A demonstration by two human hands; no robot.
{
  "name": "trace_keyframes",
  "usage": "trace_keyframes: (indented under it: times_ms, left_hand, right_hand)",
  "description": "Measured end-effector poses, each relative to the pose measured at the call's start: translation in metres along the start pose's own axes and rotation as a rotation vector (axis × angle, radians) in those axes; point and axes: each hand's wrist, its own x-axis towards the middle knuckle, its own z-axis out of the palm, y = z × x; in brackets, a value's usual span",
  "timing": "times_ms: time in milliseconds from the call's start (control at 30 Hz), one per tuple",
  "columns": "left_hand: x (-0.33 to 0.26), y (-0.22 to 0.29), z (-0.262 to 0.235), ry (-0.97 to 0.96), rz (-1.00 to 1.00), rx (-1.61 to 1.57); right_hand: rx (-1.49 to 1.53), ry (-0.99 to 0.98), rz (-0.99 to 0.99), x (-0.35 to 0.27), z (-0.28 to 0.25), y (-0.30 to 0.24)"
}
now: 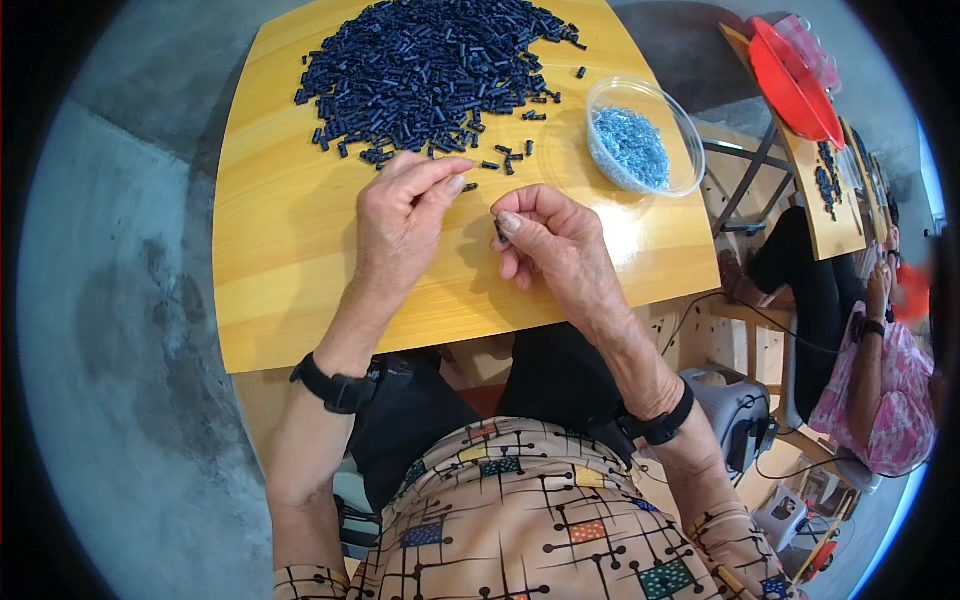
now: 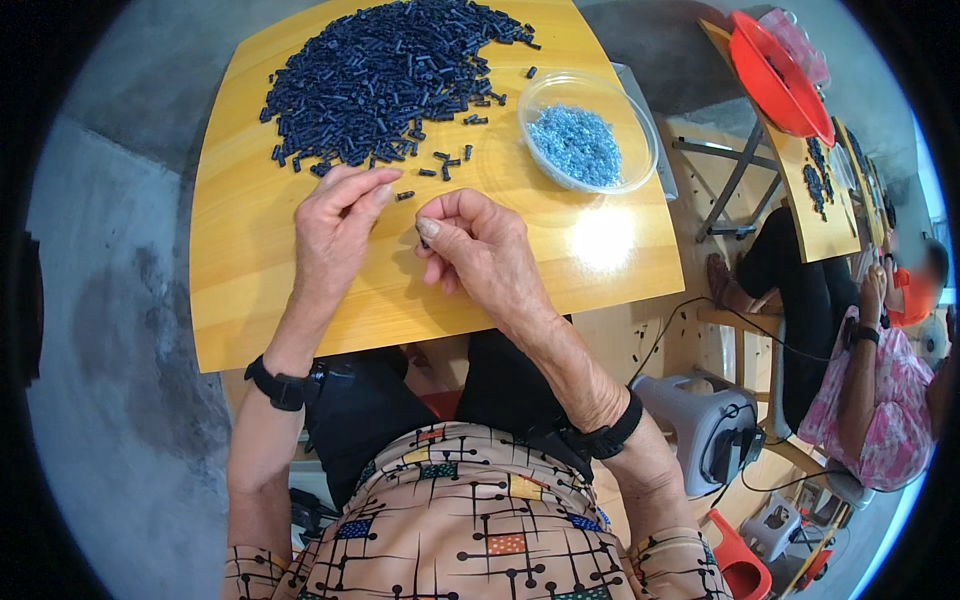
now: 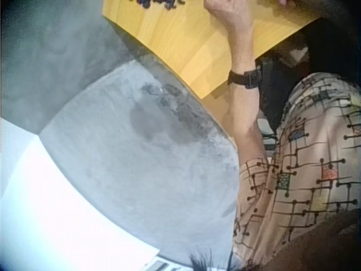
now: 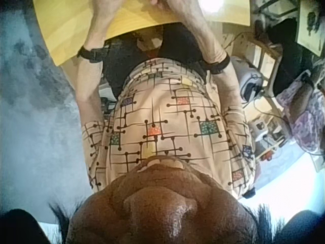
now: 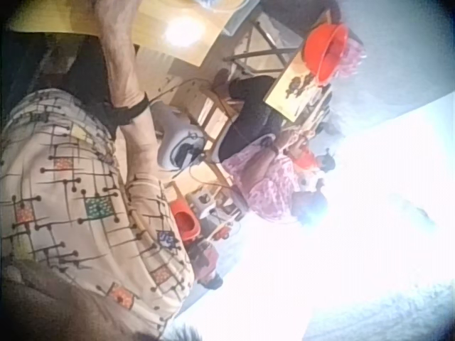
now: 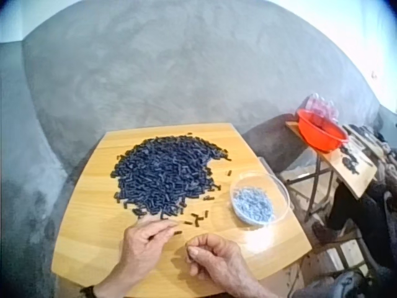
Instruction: Manually assembling small black plastic tubes with blue caps in a manufacturing environment.
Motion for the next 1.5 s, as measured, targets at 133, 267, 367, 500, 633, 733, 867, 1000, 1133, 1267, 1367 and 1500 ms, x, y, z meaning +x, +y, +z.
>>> trace_keyframes:
  times_ms: [133,267,367,500,633,733,867,1000,1133,1267,1367,1500]
  left_hand:
    - [-0.018,0.018,-0.009,-0.102,-0.057,-0.228]
    - [-0.030,0.020,-0.011,-0.234,-0.188,-0.385]
    - [-0.032,0.012,-0.015,-0.268,-0.377,-0.639]
    - [-0.033,0.011,-0.019,-0.295,-0.391,-0.530]
    - [-0.037,0.006,-0.019,-0.254,-0.446,-0.611]
    - [-0.035,0.010,-0.017,-0.193,-0.499,-0.674]
    - [-0.031,0.010,-0.016,-0.152,-0.468,-0.673]
    - [-0.031,0.002,-0.016,-0.137,-0.441,-0.713]
    - [-0.033,0.003,-0.018,-0.130,-0.453,-0.744]
    - [-0.032,0.000,-0.021,-0.136,-0.494,-0.782]
    - [-0.033,-0.004,-0.021,-0.121,-0.511,-0.829]
    - [-0.032,-0.005,-0.022,-0.082,-0.540,-0.974]
  right_hand:
    - [0.042,-0.043,0.064,0.004,-0.001,0.000]
    - [0.002,-0.077,0.007,0.002,0.005,0.001]
    - [-0.038,-0.112,0.002,0.000,0.011,-0.003]
    - [-0.162,-0.144,-0.045,-0.001,0.010,-0.008]
    - [-0.284,-0.123,-0.117,-0.007,0.003,-0.016]
    - [-0.431,-0.079,-0.223,-0.006,-0.011,-0.020]
    - [-0.738,0.060,-0.485,0.011,-0.017,-0.025]
    - [-0.936,0.048,-0.607,0.038,-0.009,-0.020]
    - [-1.037,0.018,-0.648,0.052,-0.003,-0.006]
    - [-1.148,0.009,-0.684,0.057,0.005,-0.004]
    - [-1.210,-0.008,-0.707,0.063,0.009,0.001]
    - [-1.184,0.007,-0.719,0.062,0.008,-0.001]
